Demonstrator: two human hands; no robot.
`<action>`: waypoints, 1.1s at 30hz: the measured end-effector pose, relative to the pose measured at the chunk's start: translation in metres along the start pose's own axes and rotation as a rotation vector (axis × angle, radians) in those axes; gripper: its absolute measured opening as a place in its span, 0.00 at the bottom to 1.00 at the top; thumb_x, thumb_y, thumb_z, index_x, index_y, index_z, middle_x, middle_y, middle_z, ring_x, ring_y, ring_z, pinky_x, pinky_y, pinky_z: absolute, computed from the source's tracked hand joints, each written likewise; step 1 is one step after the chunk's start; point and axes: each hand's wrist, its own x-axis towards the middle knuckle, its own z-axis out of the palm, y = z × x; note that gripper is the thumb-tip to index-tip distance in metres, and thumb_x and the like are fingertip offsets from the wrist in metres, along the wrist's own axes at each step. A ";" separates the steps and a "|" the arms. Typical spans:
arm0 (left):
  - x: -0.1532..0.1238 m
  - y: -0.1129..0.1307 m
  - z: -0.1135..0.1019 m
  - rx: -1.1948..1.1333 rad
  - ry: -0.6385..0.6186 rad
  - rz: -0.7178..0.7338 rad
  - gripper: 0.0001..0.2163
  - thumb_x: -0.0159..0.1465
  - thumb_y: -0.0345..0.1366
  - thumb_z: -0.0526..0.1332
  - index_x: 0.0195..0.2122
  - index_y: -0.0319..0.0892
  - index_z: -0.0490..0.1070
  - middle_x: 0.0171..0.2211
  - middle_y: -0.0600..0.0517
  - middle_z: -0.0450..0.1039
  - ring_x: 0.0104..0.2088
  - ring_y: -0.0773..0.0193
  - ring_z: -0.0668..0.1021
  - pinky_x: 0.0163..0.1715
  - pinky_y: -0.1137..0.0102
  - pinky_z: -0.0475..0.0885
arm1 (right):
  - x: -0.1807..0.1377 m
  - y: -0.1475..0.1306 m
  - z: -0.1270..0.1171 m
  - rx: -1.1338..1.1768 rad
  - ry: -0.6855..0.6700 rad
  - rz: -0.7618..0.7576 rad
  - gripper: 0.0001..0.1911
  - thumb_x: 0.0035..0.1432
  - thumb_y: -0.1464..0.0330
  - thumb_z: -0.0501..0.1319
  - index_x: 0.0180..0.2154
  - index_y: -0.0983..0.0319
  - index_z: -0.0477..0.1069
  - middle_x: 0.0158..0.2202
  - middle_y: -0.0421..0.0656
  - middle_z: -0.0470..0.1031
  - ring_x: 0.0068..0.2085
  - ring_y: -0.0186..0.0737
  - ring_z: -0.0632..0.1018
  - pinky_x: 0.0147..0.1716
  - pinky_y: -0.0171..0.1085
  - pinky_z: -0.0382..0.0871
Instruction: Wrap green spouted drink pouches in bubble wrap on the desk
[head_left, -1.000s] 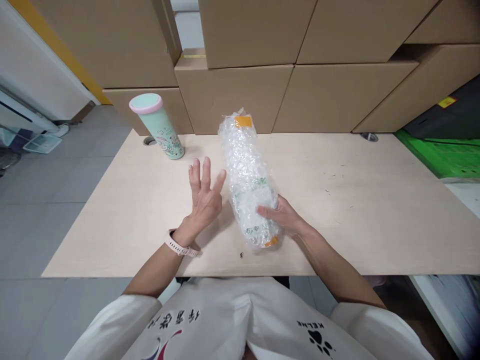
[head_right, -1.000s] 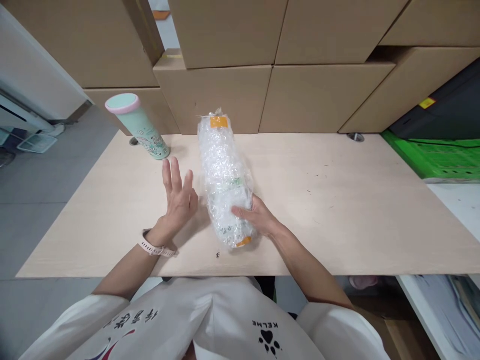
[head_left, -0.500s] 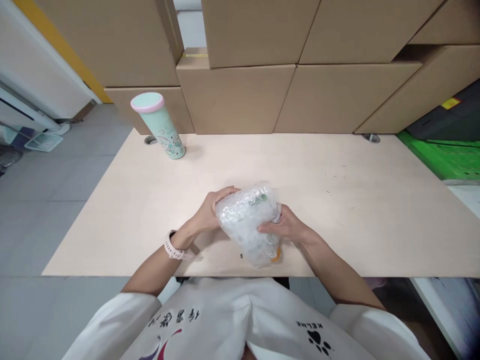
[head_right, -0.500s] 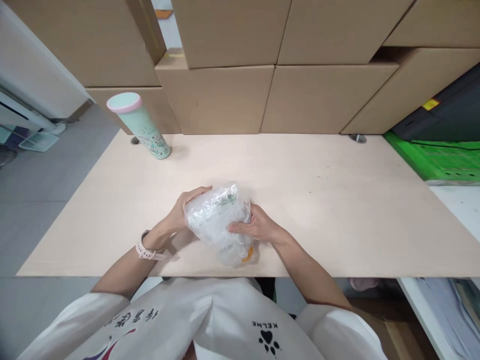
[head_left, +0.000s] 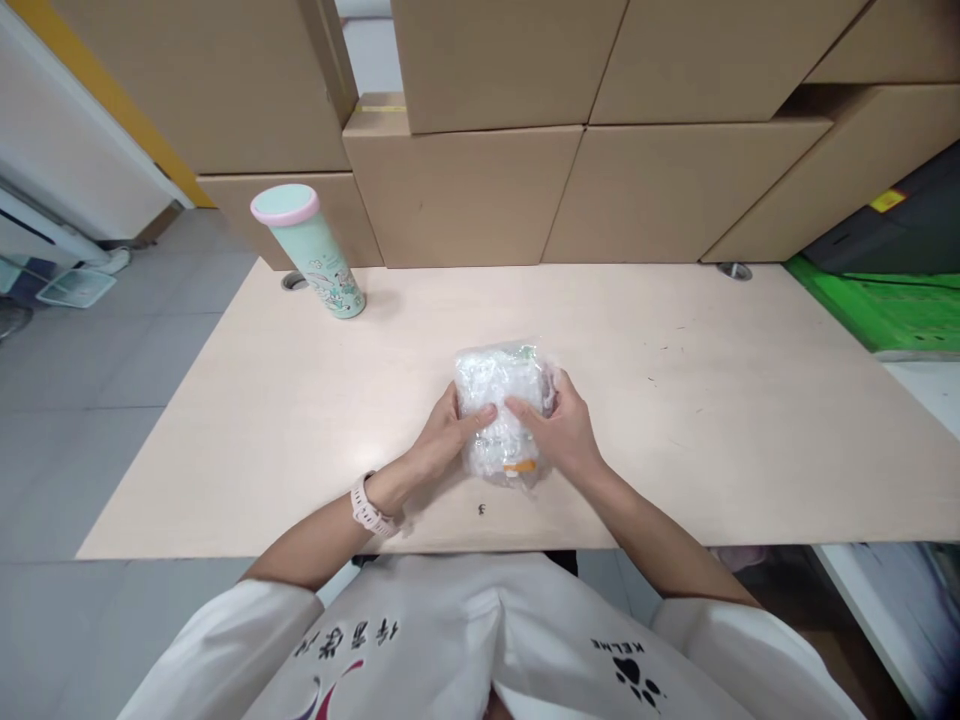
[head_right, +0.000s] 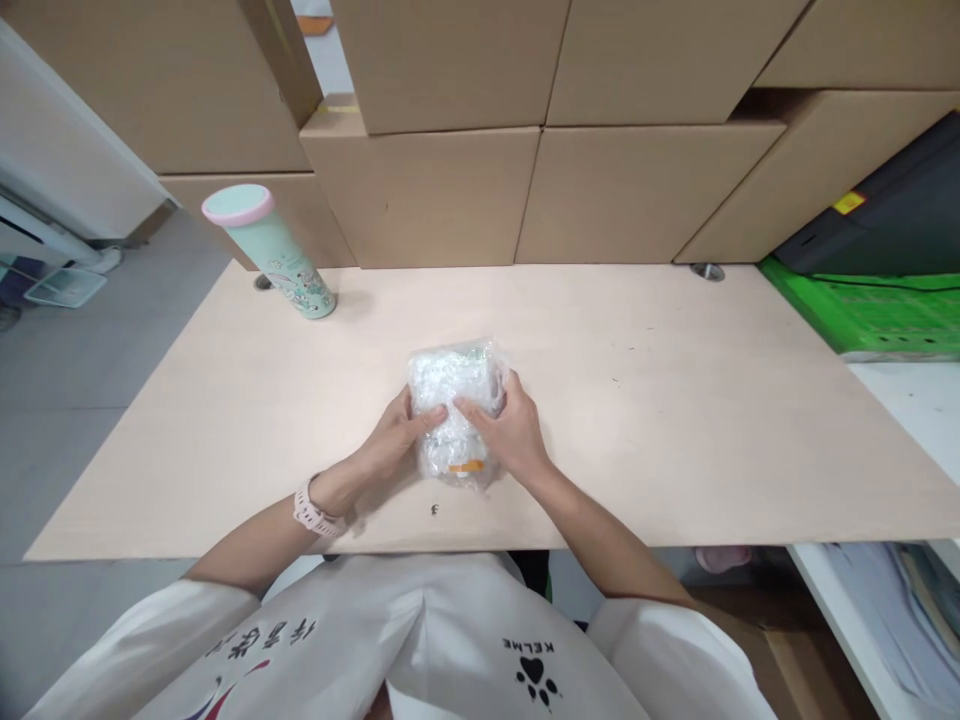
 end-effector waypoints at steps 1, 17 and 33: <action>0.001 0.000 -0.002 0.045 0.028 0.022 0.28 0.61 0.44 0.70 0.60 0.42 0.65 0.59 0.40 0.71 0.56 0.47 0.76 0.53 0.56 0.74 | 0.002 0.001 -0.002 -0.070 0.048 -0.037 0.35 0.54 0.52 0.69 0.59 0.55 0.64 0.52 0.48 0.74 0.49 0.51 0.78 0.48 0.51 0.76; 0.008 -0.027 -0.021 1.645 0.045 0.625 0.31 0.73 0.36 0.45 0.75 0.42 0.32 0.74 0.41 0.48 0.74 0.51 0.49 0.71 0.44 0.34 | 0.001 0.012 0.006 -0.802 -0.387 -0.463 0.34 0.74 0.53 0.40 0.74 0.51 0.30 0.77 0.39 0.31 0.75 0.46 0.33 0.71 0.59 0.34; 0.009 -0.020 -0.028 1.395 0.175 0.579 0.28 0.70 0.41 0.54 0.70 0.41 0.53 0.71 0.37 0.48 0.70 0.40 0.53 0.64 0.45 0.59 | 0.026 0.026 -0.012 -0.107 0.149 -0.119 0.23 0.62 0.51 0.62 0.52 0.58 0.73 0.44 0.47 0.78 0.41 0.44 0.78 0.42 0.43 0.74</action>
